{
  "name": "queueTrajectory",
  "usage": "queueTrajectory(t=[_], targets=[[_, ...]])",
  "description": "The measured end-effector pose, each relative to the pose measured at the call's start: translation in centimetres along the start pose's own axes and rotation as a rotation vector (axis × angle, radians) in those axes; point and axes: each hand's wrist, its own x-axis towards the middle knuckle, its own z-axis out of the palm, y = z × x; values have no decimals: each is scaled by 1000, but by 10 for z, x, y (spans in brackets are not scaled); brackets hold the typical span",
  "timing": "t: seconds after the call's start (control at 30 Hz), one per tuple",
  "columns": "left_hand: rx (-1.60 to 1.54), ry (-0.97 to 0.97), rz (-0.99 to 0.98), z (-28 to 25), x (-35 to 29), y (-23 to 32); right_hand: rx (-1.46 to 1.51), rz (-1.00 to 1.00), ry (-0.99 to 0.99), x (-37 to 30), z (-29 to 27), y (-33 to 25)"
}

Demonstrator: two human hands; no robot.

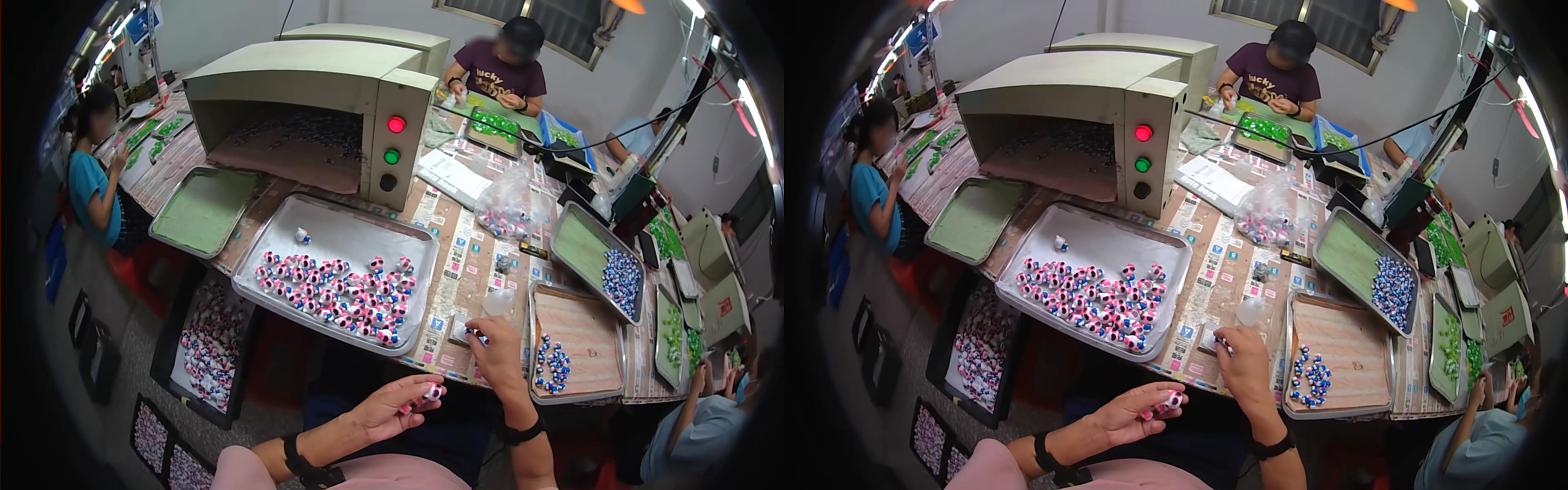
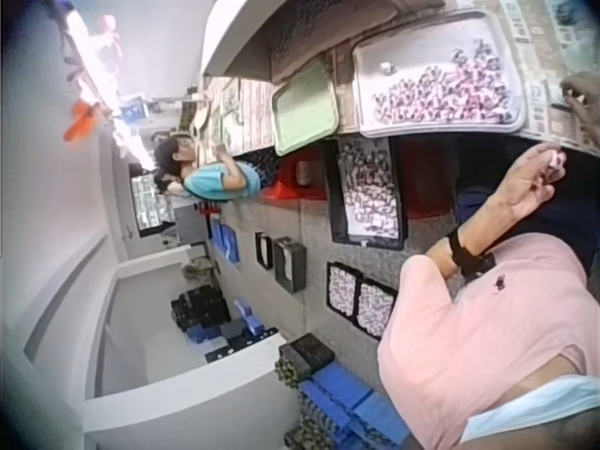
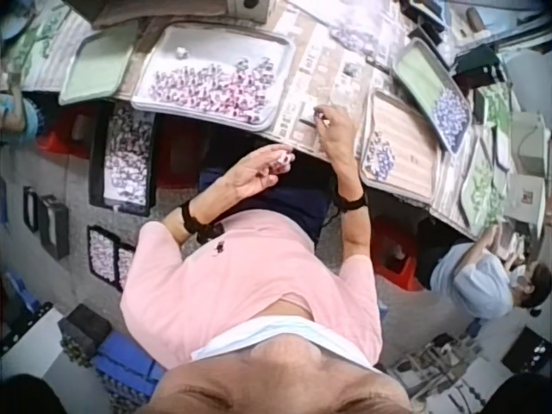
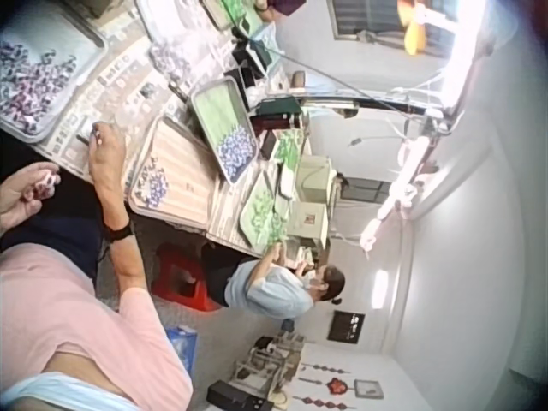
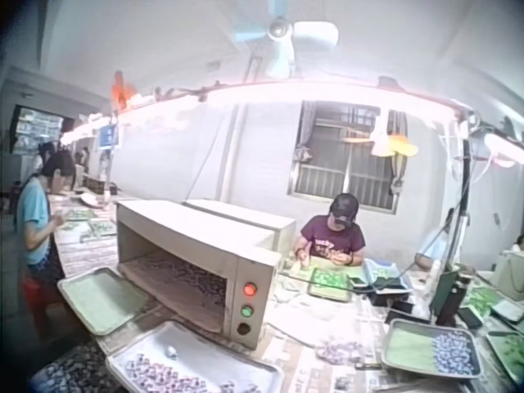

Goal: The person assembles small, round, multi-colored candy-like objects by hand. They pick up a white base and a colored cap from trays on the table, fit them together, and place the finished unit into a metal tray. The process is repetitive and performed in a workshop setting with other workers visible in the background.

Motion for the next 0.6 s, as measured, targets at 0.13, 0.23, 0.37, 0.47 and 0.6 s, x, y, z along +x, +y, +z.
queueTrajectory(t=[0.13, 0.23, 0.37, 0.47, 0.6], targets=[[36, -42, -13, -2, 2, 0, -31, -13, -7, -1, -2, 0], [23, -2, 23, 0, 2, -3, 39, 10, 4, -2, -1, 2], [38, -54, 73, -3, 4, -3, 146, -5, 47, -7, -4, -3], [28, -29, 58, 2, 4, 1, 171, -19, 51, -19, -18, -19], [0, -8, 69, -2, 7, -1, 456, 99, -46, -43, -29, -47]])
